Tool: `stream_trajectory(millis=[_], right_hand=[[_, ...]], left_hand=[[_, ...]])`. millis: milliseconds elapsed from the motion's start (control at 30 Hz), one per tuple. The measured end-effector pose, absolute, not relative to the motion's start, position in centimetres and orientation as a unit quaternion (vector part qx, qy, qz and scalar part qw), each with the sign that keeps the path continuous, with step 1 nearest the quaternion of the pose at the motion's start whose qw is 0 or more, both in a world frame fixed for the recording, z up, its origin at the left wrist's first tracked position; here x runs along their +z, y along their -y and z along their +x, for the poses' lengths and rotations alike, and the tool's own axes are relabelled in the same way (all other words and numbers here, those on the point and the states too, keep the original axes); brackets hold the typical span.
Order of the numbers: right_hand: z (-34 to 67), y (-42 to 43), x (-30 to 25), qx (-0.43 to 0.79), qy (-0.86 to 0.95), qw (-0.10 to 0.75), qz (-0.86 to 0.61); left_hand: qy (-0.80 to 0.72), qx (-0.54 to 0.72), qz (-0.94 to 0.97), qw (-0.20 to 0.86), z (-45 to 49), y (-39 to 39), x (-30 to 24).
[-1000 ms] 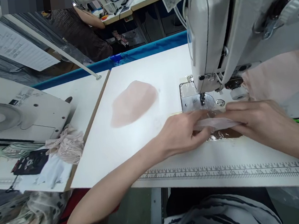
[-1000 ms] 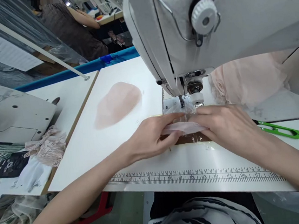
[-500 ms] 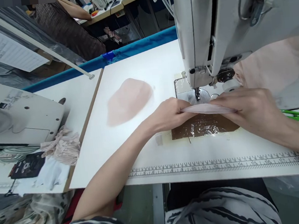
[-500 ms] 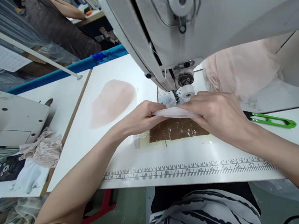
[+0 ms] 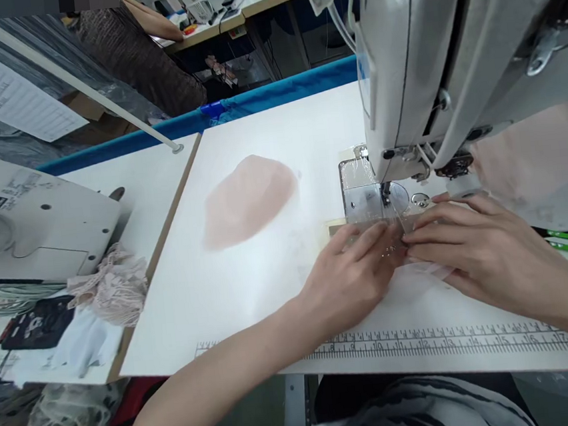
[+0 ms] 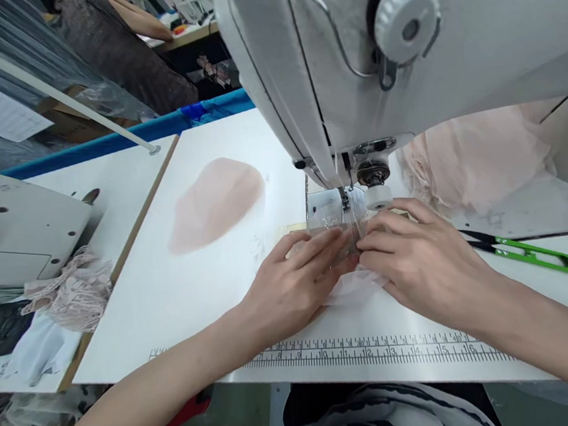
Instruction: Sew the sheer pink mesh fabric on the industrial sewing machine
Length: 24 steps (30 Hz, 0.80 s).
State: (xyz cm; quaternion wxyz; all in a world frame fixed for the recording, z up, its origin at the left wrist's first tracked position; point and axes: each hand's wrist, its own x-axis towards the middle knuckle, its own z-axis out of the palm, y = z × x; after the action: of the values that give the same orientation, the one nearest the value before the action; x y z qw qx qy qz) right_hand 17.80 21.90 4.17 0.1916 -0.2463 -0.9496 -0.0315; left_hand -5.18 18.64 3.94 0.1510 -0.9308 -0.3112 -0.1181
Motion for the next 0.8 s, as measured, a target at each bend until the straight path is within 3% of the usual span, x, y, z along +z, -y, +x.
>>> stream_trajectory(millis=[367, 800], right_hand=[[17.6, -21.8, 3.8, -0.017, 0.940, 0.212, -0.268], [17.5, -23.9, 2.5, -0.096, 0.926, 0.242, -0.273]], left_hand=[[0.322, -0.073, -0.935, 0.127, -5.6, -18.6, 3.7], [0.345, -0.093, -0.927, 0.113, -6.0, -21.7, 2.4]])
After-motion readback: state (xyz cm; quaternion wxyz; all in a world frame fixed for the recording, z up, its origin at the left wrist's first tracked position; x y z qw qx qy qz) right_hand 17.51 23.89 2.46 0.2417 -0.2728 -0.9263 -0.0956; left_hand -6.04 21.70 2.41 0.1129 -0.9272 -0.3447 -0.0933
